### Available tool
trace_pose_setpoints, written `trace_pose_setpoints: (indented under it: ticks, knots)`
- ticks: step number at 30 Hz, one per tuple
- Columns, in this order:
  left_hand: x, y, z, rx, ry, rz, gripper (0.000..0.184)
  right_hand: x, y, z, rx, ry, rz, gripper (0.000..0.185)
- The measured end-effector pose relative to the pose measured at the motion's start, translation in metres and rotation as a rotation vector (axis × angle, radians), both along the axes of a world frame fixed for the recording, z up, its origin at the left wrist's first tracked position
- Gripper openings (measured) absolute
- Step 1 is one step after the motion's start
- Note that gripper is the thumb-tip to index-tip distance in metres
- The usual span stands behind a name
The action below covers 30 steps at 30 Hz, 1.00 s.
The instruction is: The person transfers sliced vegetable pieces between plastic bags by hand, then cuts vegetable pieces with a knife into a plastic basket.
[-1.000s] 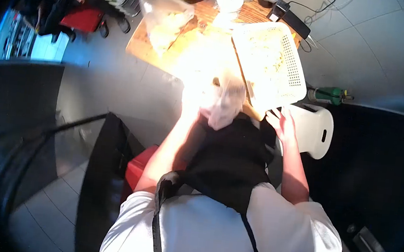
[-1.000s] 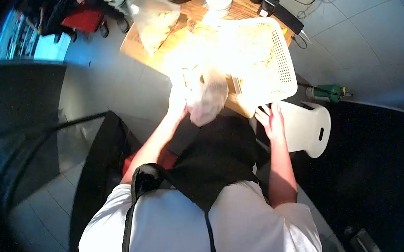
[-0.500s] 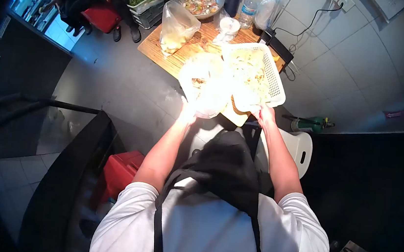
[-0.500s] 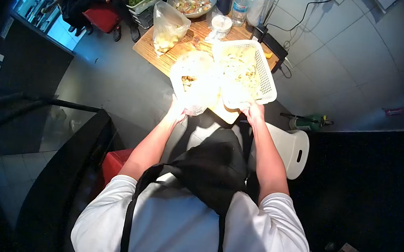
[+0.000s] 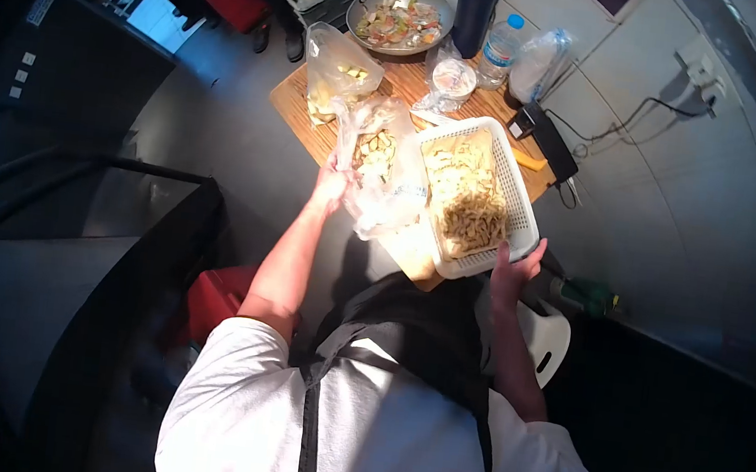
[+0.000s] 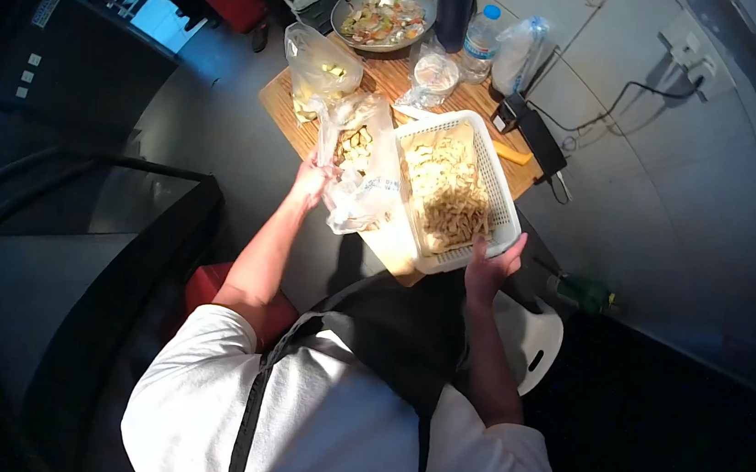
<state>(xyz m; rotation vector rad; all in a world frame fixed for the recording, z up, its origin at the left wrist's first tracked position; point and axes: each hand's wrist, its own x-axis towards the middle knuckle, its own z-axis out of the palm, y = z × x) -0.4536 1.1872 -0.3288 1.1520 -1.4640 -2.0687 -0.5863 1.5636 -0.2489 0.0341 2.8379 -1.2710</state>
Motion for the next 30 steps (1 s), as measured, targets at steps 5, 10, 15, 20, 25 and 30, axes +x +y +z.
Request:
trace_pose_setpoints:
  ticks: [5,10,15,20,25,30]
  knots:
    - [-0.010,-0.016,0.079,-0.561,-0.769,0.169,0.072,-0.044,-0.008,-0.006,-0.304,-0.381,0.024,0.094]
    - [-0.019,-0.026,0.111,-0.827,-0.440,-0.350,0.026,-0.042,-0.075,0.055,-0.260,0.151,0.455,0.066]
    - [-0.063,-0.074,0.075,-1.037,-0.429,-0.683,0.039,-0.013,-0.230,0.099,-0.469,0.215,1.219,0.027]
    - [-0.127,-0.122,0.063,-0.992,-0.100,-0.807,0.054,0.035,-0.282,-0.004,-0.036,0.259,1.216,0.024]
    - [-0.132,-0.141,0.036,-0.848,-0.207,-0.858,0.094,0.065,-0.277,-0.042,-0.027,0.157,0.684,0.021]
    - [-0.073,-0.122,0.032,-1.017,-0.117,-0.672,0.107,0.029,-0.317,-0.011,0.035,0.152,0.619,0.017]
